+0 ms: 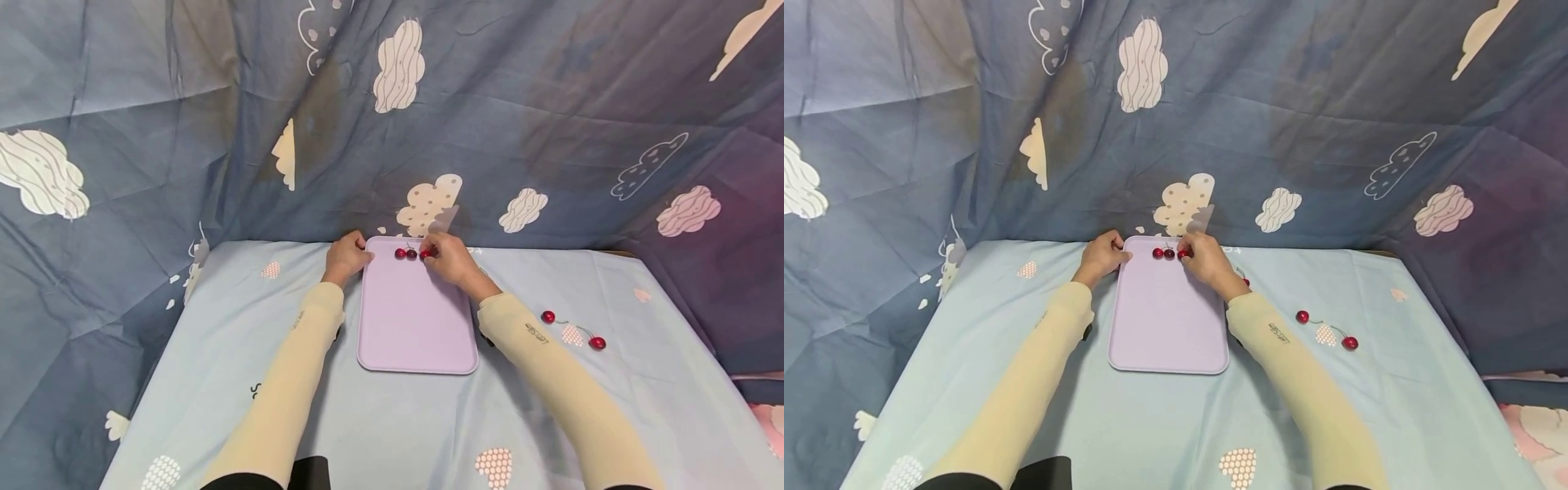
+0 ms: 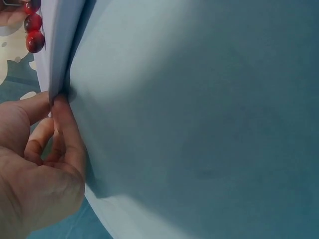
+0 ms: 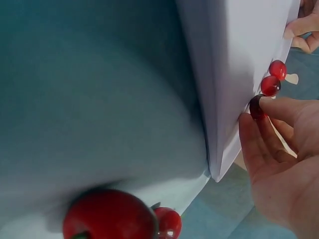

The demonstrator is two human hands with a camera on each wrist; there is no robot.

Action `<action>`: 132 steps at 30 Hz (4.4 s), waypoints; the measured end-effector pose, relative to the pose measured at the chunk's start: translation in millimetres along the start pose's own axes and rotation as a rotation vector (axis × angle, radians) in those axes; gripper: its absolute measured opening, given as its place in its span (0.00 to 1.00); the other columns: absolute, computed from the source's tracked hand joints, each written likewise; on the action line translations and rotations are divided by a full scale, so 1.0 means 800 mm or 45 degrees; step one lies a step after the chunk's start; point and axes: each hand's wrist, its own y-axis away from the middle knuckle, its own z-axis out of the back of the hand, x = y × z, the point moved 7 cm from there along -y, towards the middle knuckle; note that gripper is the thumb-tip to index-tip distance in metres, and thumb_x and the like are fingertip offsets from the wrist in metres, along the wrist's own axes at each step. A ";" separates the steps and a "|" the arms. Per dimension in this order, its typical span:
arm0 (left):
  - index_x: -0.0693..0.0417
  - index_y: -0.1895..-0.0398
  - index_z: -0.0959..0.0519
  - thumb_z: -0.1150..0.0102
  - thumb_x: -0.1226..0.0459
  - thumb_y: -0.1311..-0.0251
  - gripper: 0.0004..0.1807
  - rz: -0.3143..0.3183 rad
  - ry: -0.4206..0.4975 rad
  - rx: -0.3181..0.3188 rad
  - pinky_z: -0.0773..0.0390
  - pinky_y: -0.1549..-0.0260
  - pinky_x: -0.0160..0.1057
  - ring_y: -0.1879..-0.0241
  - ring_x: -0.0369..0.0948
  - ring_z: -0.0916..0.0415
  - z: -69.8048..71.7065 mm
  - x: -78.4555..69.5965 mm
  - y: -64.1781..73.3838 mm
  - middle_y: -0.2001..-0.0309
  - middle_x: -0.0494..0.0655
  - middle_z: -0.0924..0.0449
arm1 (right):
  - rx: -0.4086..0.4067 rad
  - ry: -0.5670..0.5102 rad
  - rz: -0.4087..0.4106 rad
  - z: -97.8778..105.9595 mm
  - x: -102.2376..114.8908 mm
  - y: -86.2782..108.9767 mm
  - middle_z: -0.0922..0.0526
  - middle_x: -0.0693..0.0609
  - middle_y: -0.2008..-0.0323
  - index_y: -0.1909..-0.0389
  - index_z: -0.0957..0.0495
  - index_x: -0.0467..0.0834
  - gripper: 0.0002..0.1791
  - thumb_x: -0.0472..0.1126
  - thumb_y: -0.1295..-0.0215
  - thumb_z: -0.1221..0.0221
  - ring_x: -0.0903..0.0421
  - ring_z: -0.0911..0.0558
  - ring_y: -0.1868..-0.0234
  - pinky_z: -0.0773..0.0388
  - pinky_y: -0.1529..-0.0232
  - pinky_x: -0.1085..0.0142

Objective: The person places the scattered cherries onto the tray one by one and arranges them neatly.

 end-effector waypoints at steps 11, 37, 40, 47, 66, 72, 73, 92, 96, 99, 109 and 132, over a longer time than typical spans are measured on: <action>0.51 0.62 0.27 0.32 0.60 0.33 0.12 -0.007 0.016 -0.009 0.30 0.53 0.45 0.56 0.49 0.25 0.001 -0.002 0.002 0.64 0.49 0.24 | 0.041 -0.021 -0.026 -0.002 0.000 -0.006 0.15 0.42 0.51 0.51 0.17 0.39 0.12 0.29 0.35 0.34 0.45 0.14 0.49 0.18 0.43 0.52; 0.51 0.61 0.26 0.31 0.59 0.32 0.12 0.009 0.059 -0.010 0.30 0.55 0.45 0.57 0.48 0.26 0.001 -0.001 0.007 0.64 0.48 0.25 | 0.051 -0.030 -0.050 0.001 0.000 0.001 0.17 0.42 0.45 0.45 0.19 0.40 0.16 0.29 0.33 0.34 0.44 0.14 0.45 0.19 0.40 0.49; 0.51 0.61 0.26 0.32 0.59 0.32 0.12 0.013 0.063 -0.010 0.30 0.55 0.45 0.57 0.48 0.26 0.001 0.000 0.007 0.64 0.48 0.25 | 0.038 -0.026 -0.044 0.008 0.000 0.007 0.19 0.42 0.43 0.44 0.19 0.40 0.17 0.29 0.33 0.35 0.43 0.14 0.44 0.19 0.39 0.48; 0.51 0.62 0.27 0.31 0.59 0.33 0.12 0.008 0.063 0.003 0.30 0.55 0.45 0.57 0.48 0.26 -0.005 0.002 0.002 0.65 0.48 0.26 | -0.150 -0.117 0.005 0.050 0.005 0.049 0.18 0.42 0.45 0.44 0.18 0.41 0.13 0.33 0.27 0.41 0.43 0.16 0.45 0.19 0.44 0.47; 0.52 0.60 0.26 0.32 0.60 0.32 0.11 -0.022 0.064 -0.018 0.30 0.56 0.44 0.59 0.49 0.26 0.004 0.001 0.006 0.64 0.49 0.25 | -0.226 -1.058 -0.653 0.106 -0.086 0.239 0.12 0.69 0.57 0.38 0.22 0.43 0.15 0.39 0.22 0.41 0.61 0.22 0.81 0.15 0.70 0.67; 0.52 0.61 0.26 0.31 0.59 0.33 0.12 -0.019 0.045 -0.020 0.30 0.55 0.45 0.58 0.49 0.25 0.007 0.003 0.003 0.64 0.49 0.25 | -0.345 -1.164 -0.803 0.130 -0.118 0.286 0.12 0.66 0.65 0.48 0.16 0.51 0.09 0.44 0.26 0.35 0.62 0.17 0.79 0.18 0.76 0.67; 0.52 0.61 0.26 0.31 0.59 0.33 0.12 -0.022 0.042 -0.017 0.30 0.55 0.45 0.58 0.49 0.25 0.007 0.002 0.002 0.64 0.49 0.24 | -0.362 -1.165 -0.829 0.135 -0.124 0.294 0.12 0.67 0.66 0.50 0.15 0.52 0.07 0.43 0.26 0.35 0.62 0.17 0.79 0.19 0.77 0.67; 0.51 0.58 0.25 0.32 0.59 0.32 0.11 -0.005 0.068 -0.003 0.28 0.56 0.44 0.56 0.49 0.25 0.003 0.002 0.005 0.61 0.50 0.22 | -0.481 -1.121 -1.178 0.143 -0.193 0.385 0.12 0.68 0.74 0.69 0.14 0.63 0.17 0.34 0.31 0.33 0.64 0.26 0.84 0.20 0.79 0.67; 0.51 0.58 0.25 0.32 0.59 0.32 0.11 -0.002 0.076 -0.005 0.28 0.55 0.45 0.56 0.49 0.25 0.004 0.002 0.003 0.60 0.50 0.22 | -0.424 -1.077 -1.174 0.136 -0.195 0.385 0.12 0.67 0.73 0.64 0.15 0.61 0.14 0.35 0.31 0.33 0.63 0.23 0.81 0.17 0.77 0.65; 0.52 0.59 0.25 0.31 0.59 0.32 0.11 -0.015 0.082 -0.017 0.28 0.54 0.45 0.56 0.49 0.25 0.005 0.002 0.003 0.61 0.50 0.22 | -0.384 -1.057 -1.174 0.130 -0.196 0.384 0.13 0.66 0.72 0.57 0.17 0.57 0.12 0.34 0.29 0.34 0.62 0.21 0.79 0.15 0.74 0.64; 0.52 0.60 0.25 0.32 0.59 0.33 0.11 -0.045 0.082 -0.019 0.28 0.53 0.46 0.56 0.49 0.25 0.006 0.000 0.003 0.62 0.49 0.22 | -0.382 -1.139 -1.158 0.123 -0.196 0.384 0.11 0.64 0.70 0.52 0.18 0.53 0.11 0.34 0.29 0.34 0.62 0.11 0.72 0.14 0.73 0.63; 0.51 0.62 0.26 0.32 0.59 0.32 0.12 -0.004 0.075 0.012 0.31 0.57 0.43 0.58 0.48 0.26 -0.002 0.003 0.003 0.66 0.48 0.26 | -0.152 -1.055 -0.806 0.092 -0.058 0.275 0.11 0.66 0.65 0.39 0.25 0.41 0.19 0.40 0.27 0.35 0.62 0.10 0.71 0.15 0.73 0.64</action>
